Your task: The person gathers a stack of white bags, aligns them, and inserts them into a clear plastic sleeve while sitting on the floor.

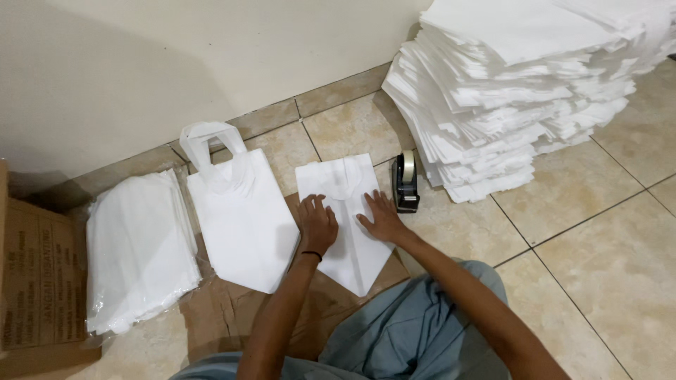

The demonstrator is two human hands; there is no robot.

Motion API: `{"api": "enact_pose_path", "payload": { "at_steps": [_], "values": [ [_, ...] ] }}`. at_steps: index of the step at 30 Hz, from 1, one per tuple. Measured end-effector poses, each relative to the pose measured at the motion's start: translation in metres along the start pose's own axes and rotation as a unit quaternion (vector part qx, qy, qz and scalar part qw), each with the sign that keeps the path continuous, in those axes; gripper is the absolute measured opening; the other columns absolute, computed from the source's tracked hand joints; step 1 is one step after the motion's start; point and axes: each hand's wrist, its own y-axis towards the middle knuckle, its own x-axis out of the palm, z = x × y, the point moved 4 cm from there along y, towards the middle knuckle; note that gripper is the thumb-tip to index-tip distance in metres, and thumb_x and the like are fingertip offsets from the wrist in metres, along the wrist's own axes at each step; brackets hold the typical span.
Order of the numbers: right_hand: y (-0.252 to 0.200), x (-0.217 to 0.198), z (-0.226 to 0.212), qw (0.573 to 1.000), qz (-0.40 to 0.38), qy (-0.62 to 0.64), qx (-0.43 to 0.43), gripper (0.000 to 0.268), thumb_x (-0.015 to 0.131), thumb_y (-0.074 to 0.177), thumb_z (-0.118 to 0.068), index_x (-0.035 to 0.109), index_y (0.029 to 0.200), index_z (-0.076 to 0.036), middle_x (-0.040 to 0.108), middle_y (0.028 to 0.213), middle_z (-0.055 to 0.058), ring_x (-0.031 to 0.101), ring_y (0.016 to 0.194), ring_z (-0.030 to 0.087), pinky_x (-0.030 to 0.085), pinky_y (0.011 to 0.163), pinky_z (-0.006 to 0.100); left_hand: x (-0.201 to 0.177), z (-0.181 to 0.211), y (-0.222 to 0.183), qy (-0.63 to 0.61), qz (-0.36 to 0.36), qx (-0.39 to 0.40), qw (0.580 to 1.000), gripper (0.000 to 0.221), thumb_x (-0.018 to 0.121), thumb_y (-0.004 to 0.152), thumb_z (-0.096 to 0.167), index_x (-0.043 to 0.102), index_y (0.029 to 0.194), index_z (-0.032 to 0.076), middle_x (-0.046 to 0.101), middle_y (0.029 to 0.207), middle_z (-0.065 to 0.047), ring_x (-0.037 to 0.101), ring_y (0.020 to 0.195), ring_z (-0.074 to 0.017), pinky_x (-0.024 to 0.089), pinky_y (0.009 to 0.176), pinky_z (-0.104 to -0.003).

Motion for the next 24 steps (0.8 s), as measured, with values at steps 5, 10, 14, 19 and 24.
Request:
{"api": "enact_pose_path", "payload": {
  "at_steps": [5, 10, 14, 19, 24],
  "values": [
    [-0.027, -0.129, -0.010, 0.949, -0.050, 0.311, -0.029, 0.039, 0.064, 0.094, -0.034, 0.067, 0.119, -0.003, 0.072, 0.102, 0.019, 0.070, 0.092, 0.026, 0.056, 0.080, 0.037, 0.009, 0.077, 0.068, -0.045, -0.116, 0.070, 0.990, 0.023, 0.046, 0.095, 0.017, 0.052, 0.116, 0.021, 0.056, 0.099, 0.005, 0.057, 0.106, -0.0197, 0.037, 0.102, -0.046],
    [-0.049, -0.288, 0.033, 0.933, 0.260, 0.231, -0.091, 0.015, 0.068, 0.094, -0.024, 0.074, 0.105, -0.016, 0.066, 0.079, 0.005, 0.057, 0.071, 0.013, 0.050, 0.064, 0.028, -0.043, 0.228, 0.146, -0.098, -0.033, 0.195, 0.975, 0.026, 0.048, 0.094, 0.013, 0.053, 0.119, 0.019, 0.062, 0.091, 0.003, 0.062, 0.101, -0.0208, 0.040, 0.096, -0.046],
    [-0.085, -0.386, 0.048, 0.839, 0.510, -0.067, -0.177, 0.024, 0.073, 0.089, -0.005, 0.063, 0.111, -0.007, 0.048, 0.089, 0.009, 0.049, 0.083, 0.025, 0.047, 0.065, 0.034, -0.045, 0.327, 0.215, -0.074, 0.009, 0.278, 0.958, 0.058, 0.064, 0.086, 0.013, 0.039, 0.138, 0.011, 0.051, 0.126, -0.013, 0.051, 0.117, -0.0335, 0.047, 0.092, -0.048],
    [-0.073, -0.416, 0.083, 0.852, 0.426, -0.295, -0.073, 0.072, 0.073, 0.084, -0.008, 0.042, 0.148, -0.002, 0.036, 0.150, 0.024, 0.031, 0.136, 0.044, 0.040, 0.100, 0.057, -0.017, 0.369, 0.259, 0.120, 0.047, 0.302, 0.944, 0.078, 0.069, 0.091, 0.024, 0.024, 0.154, 0.022, 0.034, 0.155, -0.013, 0.030, 0.143, -0.0368, 0.036, 0.110, -0.046],
    [-0.064, -0.399, 0.095, 0.802, 0.489, -0.299, -0.167, 0.017, 0.069, 0.090, -0.010, 0.074, 0.106, -0.016, 0.063, 0.109, 0.008, 0.052, 0.112, 0.033, 0.032, 0.099, 0.049, -0.015, 0.368, 0.249, 0.118, 0.121, 0.359, 0.918, 0.012, 0.068, 0.089, 0.023, 0.071, 0.100, 0.021, 0.065, 0.102, -0.008, 0.054, 0.110, -0.0340, 0.034, 0.101, -0.050]
  ]
}}
